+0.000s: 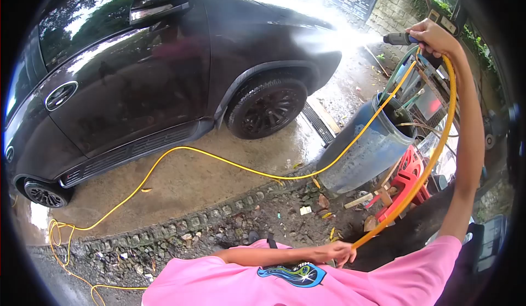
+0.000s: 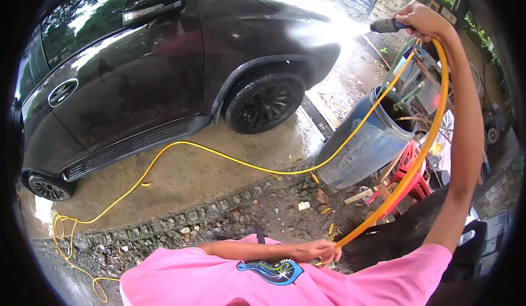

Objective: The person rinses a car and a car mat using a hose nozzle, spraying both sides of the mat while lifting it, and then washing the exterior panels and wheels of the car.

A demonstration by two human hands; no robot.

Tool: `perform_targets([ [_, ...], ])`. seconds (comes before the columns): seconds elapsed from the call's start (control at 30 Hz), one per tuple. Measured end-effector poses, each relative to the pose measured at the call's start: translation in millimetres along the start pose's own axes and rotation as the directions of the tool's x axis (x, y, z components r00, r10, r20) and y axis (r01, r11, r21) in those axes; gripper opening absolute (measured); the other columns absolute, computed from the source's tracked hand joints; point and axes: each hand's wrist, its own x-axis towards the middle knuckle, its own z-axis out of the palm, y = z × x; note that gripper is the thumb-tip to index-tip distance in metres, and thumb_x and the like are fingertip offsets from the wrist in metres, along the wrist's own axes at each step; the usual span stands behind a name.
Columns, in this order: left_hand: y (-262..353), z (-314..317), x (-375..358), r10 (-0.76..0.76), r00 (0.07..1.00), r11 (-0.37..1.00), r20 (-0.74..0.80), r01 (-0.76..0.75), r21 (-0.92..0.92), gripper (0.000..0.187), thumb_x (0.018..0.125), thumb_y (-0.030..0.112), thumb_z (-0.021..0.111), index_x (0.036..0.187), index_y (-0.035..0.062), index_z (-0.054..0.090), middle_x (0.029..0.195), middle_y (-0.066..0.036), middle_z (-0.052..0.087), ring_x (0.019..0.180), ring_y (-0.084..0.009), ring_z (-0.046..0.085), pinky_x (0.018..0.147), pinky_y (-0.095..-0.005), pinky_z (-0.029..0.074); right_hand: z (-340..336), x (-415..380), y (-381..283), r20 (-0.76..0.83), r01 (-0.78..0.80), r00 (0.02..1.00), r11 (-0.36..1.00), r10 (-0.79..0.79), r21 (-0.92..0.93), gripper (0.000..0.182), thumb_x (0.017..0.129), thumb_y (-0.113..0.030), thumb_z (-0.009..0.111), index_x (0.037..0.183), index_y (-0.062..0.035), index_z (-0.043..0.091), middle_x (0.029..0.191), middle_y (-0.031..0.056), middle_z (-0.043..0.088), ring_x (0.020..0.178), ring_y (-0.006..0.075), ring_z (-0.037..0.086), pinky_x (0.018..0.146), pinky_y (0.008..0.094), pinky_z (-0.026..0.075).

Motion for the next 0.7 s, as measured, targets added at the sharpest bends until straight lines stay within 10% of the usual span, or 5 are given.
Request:
perform_targets([
  [0.2,48,44,-31,0.157,0.958,0.97,0.242,-0.195,0.142,0.056,0.089,0.057,0.03,0.079,0.0052,0.047,0.058,0.0,0.036,0.052,-0.0128,0.038,0.05,-0.0287,0.031,-51,-61,-109,-0.038,0.229,0.973,0.969,-0.226,0.095,0.038,0.087,-0.036,0.052,0.114,-0.0101,0.058,0.052,-0.0038,0.041,0.034,0.0011,0.031,0.029,0.0169,0.021],
  [0.33,59,60,-54,0.188,0.945,0.961,0.269,-0.233,0.149,0.053,0.09,0.054,0.03,0.079,0.0045,0.046,0.06,-0.003,0.04,0.053,-0.0175,0.04,0.05,-0.03,0.032,-53,-104,-162,-0.104,-0.059,0.994,0.955,0.03,-0.29,0.027,0.088,-0.026,0.052,0.107,-0.011,0.064,0.081,0.0092,0.066,0.065,0.0212,0.06,0.059,0.0328,0.048],
  [0.43,65,67,-71,0.209,0.933,0.954,0.294,-0.26,0.148,0.051,0.092,0.05,0.031,0.083,0.0024,0.047,0.061,-0.007,0.043,0.053,-0.0216,0.044,0.05,-0.0325,0.034,-60,-75,-94,-0.096,0.31,0.948,0.947,-0.302,0.086,0.036,0.089,-0.033,0.05,0.117,-0.0121,0.057,0.058,-0.0041,0.044,0.034,-0.0008,0.028,0.03,0.0153,0.018],
  [0.63,51,70,-92,0.048,0.825,0.965,0.562,-0.184,0.187,0.048,0.092,0.044,0.036,0.1,-0.0014,0.049,0.065,-0.017,0.052,0.06,-0.0354,0.051,0.053,-0.0392,0.037,1,-138,-140,0.125,0.108,0.985,0.991,-0.117,0.078,0.036,0.088,-0.03,0.052,0.12,-0.0135,0.055,0.08,-0.0003,0.061,0.042,-0.0004,0.048,0.029,0.0131,0.025],
  [0.7,51,69,-96,0.071,0.83,0.959,0.553,-0.21,0.191,0.048,0.092,0.043,0.036,0.102,-0.0019,0.049,0.066,-0.019,0.052,0.061,-0.0375,0.051,0.054,-0.0403,0.037,-12,-129,-108,-0.155,0.103,0.983,0.994,-0.096,0.034,0.035,0.088,-0.028,0.053,0.119,-0.0135,0.056,0.085,0.0005,0.062,0.041,0.0005,0.049,0.029,0.0127,0.024],
])
